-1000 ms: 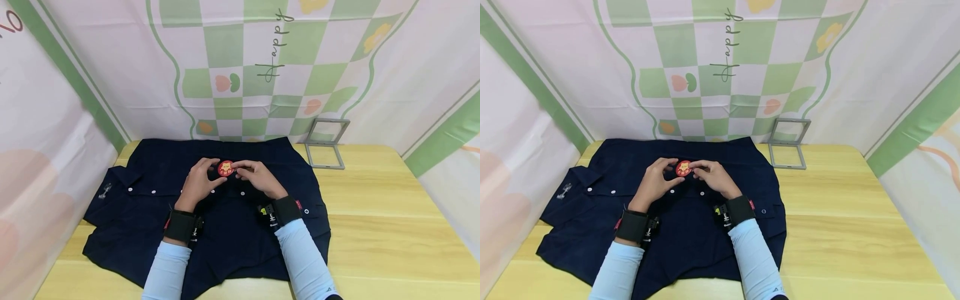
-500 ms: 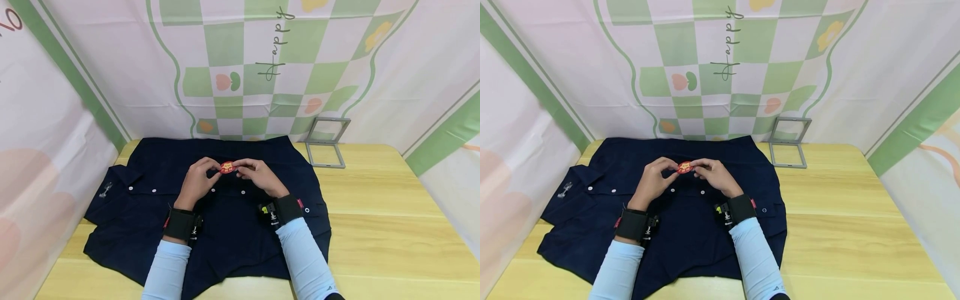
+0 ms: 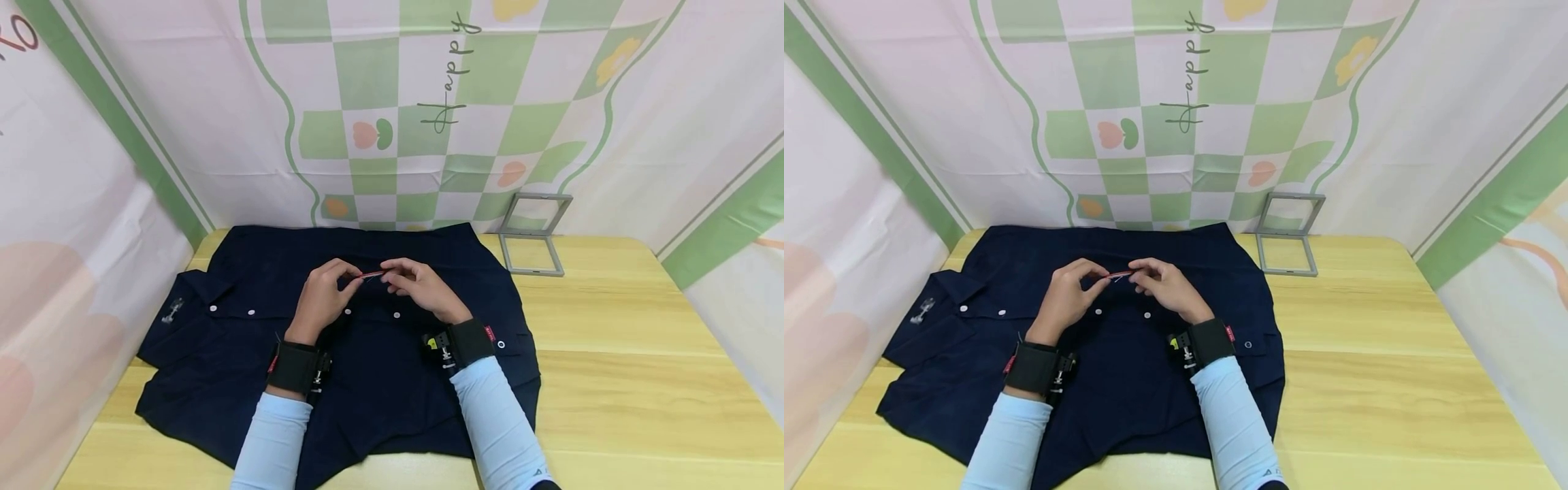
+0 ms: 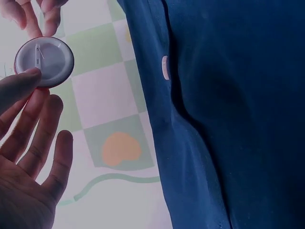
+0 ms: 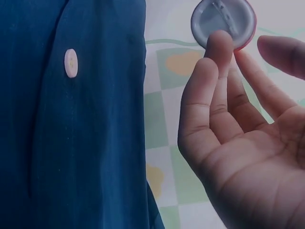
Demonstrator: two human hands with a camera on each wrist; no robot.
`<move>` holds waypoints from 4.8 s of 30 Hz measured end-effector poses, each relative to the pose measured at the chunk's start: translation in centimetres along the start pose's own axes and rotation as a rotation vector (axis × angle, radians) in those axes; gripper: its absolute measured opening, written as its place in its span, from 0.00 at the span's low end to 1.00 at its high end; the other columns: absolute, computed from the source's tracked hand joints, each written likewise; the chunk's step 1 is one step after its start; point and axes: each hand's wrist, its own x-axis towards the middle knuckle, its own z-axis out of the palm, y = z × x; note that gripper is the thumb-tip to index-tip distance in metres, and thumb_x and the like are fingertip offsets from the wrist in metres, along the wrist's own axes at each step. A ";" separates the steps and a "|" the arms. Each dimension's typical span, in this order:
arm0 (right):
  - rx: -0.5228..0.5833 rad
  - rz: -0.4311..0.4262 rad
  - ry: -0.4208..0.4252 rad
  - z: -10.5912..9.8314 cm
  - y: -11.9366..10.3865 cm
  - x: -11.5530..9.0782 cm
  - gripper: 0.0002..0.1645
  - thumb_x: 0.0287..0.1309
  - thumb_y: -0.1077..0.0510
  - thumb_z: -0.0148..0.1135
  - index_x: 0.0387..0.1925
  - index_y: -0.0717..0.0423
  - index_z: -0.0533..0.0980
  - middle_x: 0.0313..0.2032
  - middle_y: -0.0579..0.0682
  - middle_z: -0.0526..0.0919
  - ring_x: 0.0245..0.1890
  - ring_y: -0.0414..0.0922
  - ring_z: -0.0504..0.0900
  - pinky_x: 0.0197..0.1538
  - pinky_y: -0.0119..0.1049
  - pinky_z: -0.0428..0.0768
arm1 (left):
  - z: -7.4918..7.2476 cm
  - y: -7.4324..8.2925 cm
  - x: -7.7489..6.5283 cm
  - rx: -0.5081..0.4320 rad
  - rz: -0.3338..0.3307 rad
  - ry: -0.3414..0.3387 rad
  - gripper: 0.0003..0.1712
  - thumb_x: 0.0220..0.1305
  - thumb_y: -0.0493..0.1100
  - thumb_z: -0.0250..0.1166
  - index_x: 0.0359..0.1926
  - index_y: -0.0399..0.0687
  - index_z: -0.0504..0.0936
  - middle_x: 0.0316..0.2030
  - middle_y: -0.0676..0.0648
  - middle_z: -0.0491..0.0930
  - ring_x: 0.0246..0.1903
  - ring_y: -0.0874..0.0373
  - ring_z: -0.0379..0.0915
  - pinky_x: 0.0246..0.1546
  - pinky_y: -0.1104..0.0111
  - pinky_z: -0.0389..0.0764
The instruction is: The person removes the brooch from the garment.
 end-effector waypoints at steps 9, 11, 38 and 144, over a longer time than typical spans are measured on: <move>-0.098 -0.017 0.058 0.0 0.3 0.3 0.21 0.70 0.51 0.56 0.60 0.53 0.75 0.54 0.55 0.79 0.50 0.55 0.79 0.54 0.47 0.78 | -0.3 0.3 0.2 -0.016 -0.007 0.004 0.05 0.63 0.38 0.68 0.40 0.42 0.85 0.37 0.44 0.83 0.36 0.53 0.80 0.35 0.62 0.79; -0.130 -0.031 0.065 0.1 0.3 0.4 0.19 0.70 0.52 0.57 0.58 0.51 0.77 0.56 0.53 0.79 0.49 0.52 0.80 0.53 0.45 0.78 | -0.3 0.3 0.2 -0.026 -0.013 -0.003 0.05 0.63 0.38 0.68 0.40 0.42 0.85 0.37 0.44 0.83 0.36 0.53 0.80 0.36 0.61 0.80; -0.066 -0.061 0.179 0.5 0.7 0.2 0.17 0.70 0.54 0.57 0.55 0.55 0.79 0.50 0.57 0.84 0.48 0.53 0.82 0.53 0.51 0.79 | 0.3 -0.4 0.3 -0.113 0.018 0.008 0.12 0.63 0.37 0.68 0.47 0.38 0.84 0.40 0.41 0.84 0.37 0.51 0.81 0.41 0.55 0.83; -0.103 -0.108 0.305 2.4 -0.7 0.6 0.16 0.67 0.52 0.61 0.48 0.59 0.80 0.36 0.56 0.84 0.34 0.55 0.79 0.33 0.31 0.73 | 0.6 1.3 0.8 -0.210 -0.012 -0.009 0.08 0.66 0.37 0.65 0.43 0.35 0.83 0.33 0.41 0.85 0.29 0.54 0.80 0.33 0.60 0.81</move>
